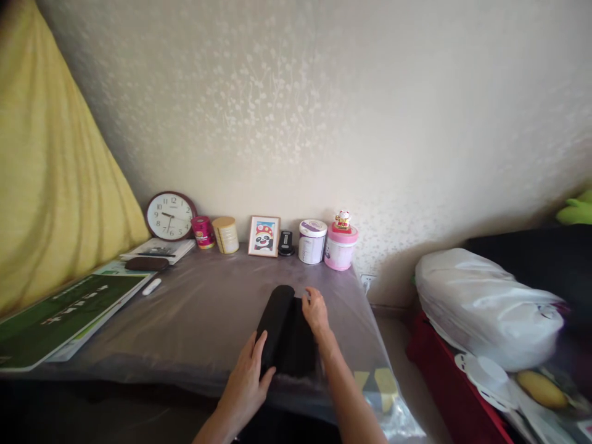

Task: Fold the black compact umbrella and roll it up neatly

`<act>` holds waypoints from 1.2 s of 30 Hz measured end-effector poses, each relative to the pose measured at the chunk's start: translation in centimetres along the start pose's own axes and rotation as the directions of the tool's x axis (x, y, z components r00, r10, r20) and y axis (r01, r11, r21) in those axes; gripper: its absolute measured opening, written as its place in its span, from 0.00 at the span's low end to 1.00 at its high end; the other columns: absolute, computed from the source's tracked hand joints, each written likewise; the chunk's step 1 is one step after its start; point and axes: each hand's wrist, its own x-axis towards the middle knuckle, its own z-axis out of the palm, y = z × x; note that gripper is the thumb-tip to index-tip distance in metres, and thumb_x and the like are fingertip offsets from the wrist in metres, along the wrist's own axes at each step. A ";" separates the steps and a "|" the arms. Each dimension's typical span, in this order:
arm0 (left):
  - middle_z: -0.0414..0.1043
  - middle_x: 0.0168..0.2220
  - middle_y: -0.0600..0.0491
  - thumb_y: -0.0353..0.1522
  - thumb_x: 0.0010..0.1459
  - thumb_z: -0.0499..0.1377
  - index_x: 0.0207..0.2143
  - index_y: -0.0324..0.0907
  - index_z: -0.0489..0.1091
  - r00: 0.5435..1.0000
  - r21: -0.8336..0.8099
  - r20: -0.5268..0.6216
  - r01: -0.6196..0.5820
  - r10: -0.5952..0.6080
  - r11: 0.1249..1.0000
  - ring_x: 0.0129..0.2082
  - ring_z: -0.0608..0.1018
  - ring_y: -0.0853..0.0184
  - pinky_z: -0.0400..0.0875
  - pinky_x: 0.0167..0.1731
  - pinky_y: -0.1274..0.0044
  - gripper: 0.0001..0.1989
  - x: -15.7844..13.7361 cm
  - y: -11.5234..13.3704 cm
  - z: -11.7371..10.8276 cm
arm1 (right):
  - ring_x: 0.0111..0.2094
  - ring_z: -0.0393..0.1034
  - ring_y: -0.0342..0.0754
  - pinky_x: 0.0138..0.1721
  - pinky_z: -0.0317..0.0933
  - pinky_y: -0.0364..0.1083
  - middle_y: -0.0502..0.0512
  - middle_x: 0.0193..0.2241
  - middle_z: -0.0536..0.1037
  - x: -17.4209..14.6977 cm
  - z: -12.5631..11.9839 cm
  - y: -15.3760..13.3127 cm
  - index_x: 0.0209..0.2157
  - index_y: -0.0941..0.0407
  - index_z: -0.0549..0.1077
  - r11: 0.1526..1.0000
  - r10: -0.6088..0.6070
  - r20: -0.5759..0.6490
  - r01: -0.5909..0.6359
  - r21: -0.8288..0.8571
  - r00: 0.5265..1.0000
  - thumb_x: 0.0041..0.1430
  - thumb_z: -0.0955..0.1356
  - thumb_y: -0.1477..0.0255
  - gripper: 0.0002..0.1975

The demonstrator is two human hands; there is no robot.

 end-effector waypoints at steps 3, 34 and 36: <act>0.46 0.62 0.40 0.32 0.55 0.47 0.61 0.37 0.43 1.000 -0.011 -0.011 -0.004 0.004 1.000 0.61 0.56 0.57 0.57 0.56 0.67 0.31 -0.1 0.0 -0.2 | 0.42 0.71 0.52 0.45 0.62 0.48 0.62 0.39 0.77 -0.8 -2.1 1.9 0.39 0.60 0.73 0.989 0.145 0.033 -0.146 0.022 0.989 0.54 0.62 0.72 0.13; 0.44 0.63 0.42 0.21 0.47 0.51 0.61 0.39 0.40 0.999 -0.054 0.037 0.037 -0.035 0.998 0.62 0.54 0.60 0.55 0.56 0.73 0.38 -0.3 0.3 -1.0 | 0.15 0.63 0.38 0.15 0.62 0.38 0.43 0.20 0.68 -2.9 1.2 -6.6 0.49 0.60 0.61 0.913 0.184 0.421 -0.313 0.262 0.888 0.52 0.64 0.74 0.21; 0.43 0.63 0.42 0.21 0.47 0.51 0.61 0.39 0.40 0.999 -0.055 0.037 0.041 -0.039 0.998 0.62 0.53 0.60 0.54 0.56 0.73 0.39 -0.3 0.2 -0.9 | 0.14 0.62 0.38 0.13 0.61 0.38 0.44 0.21 0.69 -2.9 1.8 -6.7 0.49 0.60 0.61 0.921 0.186 0.404 -0.302 0.246 0.896 0.52 0.64 0.74 0.21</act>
